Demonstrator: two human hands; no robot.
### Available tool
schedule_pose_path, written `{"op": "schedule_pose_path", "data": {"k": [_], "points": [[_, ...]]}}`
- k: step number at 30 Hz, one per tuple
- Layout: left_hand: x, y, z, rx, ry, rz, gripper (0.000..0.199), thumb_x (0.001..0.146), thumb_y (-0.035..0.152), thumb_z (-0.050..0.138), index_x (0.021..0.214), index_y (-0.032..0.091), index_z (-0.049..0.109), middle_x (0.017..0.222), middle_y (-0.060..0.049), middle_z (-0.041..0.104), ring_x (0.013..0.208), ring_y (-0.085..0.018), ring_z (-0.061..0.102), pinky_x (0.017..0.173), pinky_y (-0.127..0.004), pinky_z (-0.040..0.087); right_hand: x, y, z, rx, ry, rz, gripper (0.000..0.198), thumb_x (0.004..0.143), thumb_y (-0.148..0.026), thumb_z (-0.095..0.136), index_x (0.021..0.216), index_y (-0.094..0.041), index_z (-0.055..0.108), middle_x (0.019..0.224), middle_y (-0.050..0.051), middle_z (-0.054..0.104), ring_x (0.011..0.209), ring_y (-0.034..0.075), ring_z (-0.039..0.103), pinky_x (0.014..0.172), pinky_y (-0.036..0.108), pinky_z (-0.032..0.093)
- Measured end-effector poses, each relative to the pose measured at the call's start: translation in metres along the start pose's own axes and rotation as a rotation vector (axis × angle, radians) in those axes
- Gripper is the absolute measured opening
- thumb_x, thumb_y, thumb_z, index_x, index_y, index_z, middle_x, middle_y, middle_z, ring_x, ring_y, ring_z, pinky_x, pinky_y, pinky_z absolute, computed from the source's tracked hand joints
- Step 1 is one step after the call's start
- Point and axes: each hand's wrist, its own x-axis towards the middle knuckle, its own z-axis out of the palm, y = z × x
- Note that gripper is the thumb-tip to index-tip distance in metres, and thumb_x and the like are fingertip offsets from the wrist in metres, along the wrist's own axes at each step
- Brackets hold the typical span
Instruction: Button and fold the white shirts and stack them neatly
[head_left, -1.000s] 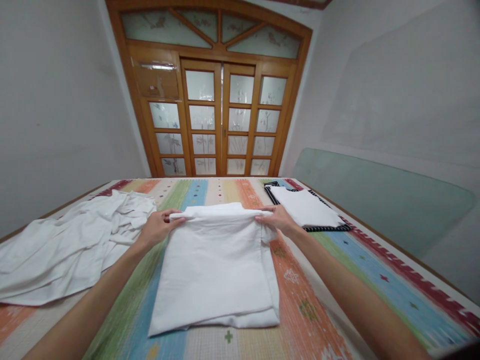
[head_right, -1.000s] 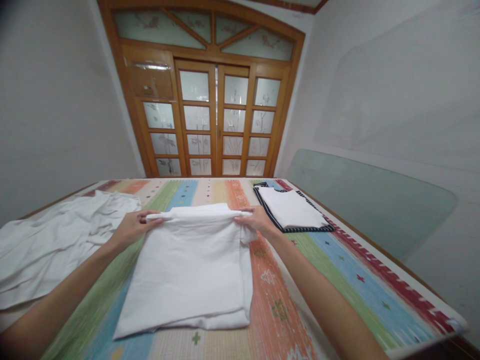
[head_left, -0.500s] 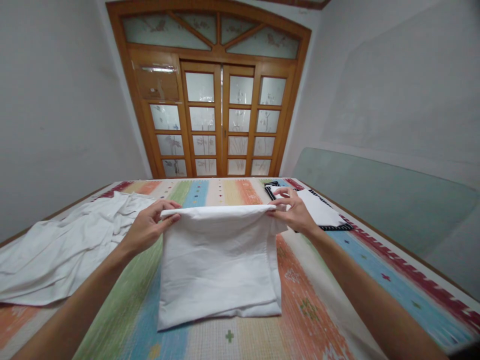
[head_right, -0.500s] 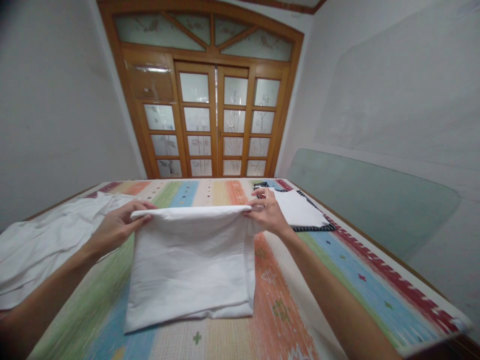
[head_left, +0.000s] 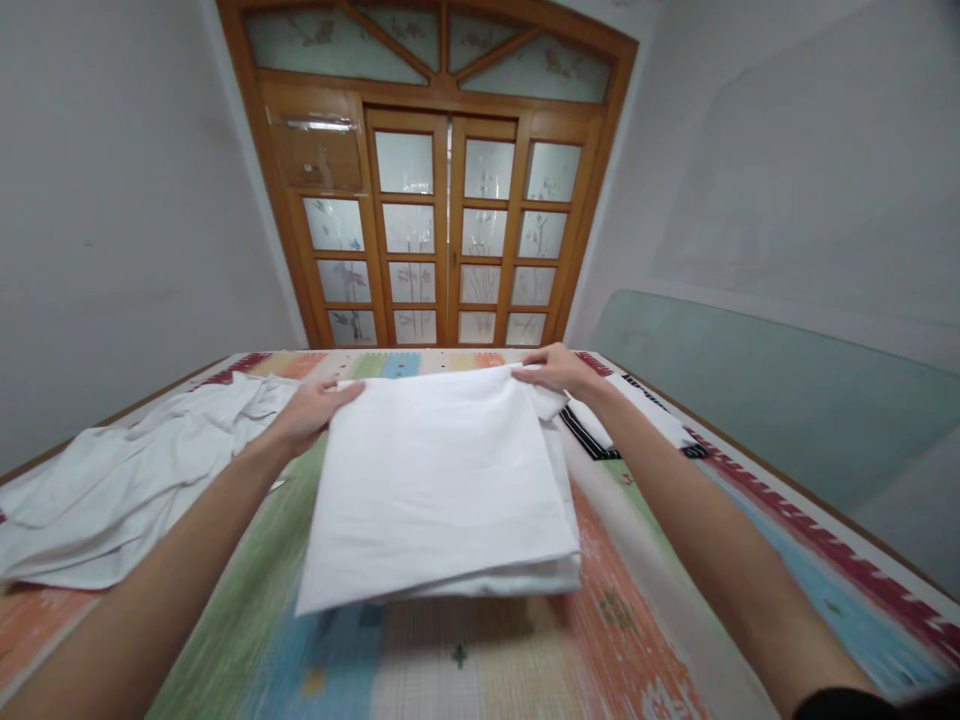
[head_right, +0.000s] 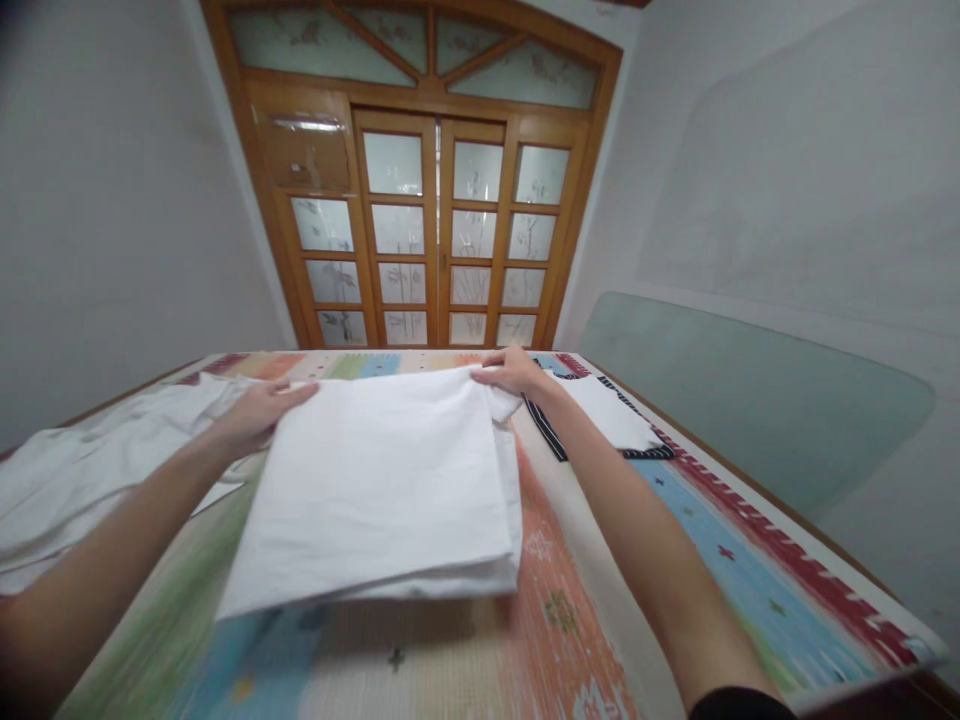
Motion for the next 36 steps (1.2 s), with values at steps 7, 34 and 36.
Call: {"op": "schedule_pose_path", "data": {"k": [7,34,36], "points": [[0.035,-0.104,0.007,0.427,0.111,-0.236,0.028,0.062,0.034,0.078,0.073,0.019,0.056,0.046,0.006,0.053,0.046,-0.014,0.054,0.049,-0.024,0.04,0.008,0.07,0.089,-0.232,-0.049,0.148,0.011,0.064,-0.017,0.077,0.074,-0.018,0.073,0.086,0.008,0.073,0.095,0.026,0.066,0.089,0.035,0.048],[0.028,-0.094,-0.001,0.409,0.022,-0.167,0.041,0.064,0.041,0.07,0.093,0.017,0.055,0.056,0.001,0.06,0.056,-0.021,0.061,0.058,-0.032,0.047,-0.023,0.099,0.067,-0.208,0.076,0.272,0.036,0.076,-0.026,0.069,0.109,-0.013,0.061,0.097,0.01,0.068,0.089,0.022,0.065,0.081,0.033,0.051],[0.026,-0.093,0.001,0.253,0.005,-0.211,0.054,0.056,0.043,0.075,0.096,0.016,0.053,0.056,0.003,0.059,0.054,-0.019,0.059,0.055,-0.03,0.046,-0.024,0.101,0.067,0.074,0.013,0.376,0.041,0.073,-0.025,0.072,0.11,-0.015,0.058,0.083,0.004,0.067,0.073,0.018,0.065,0.064,0.028,0.052]]}}
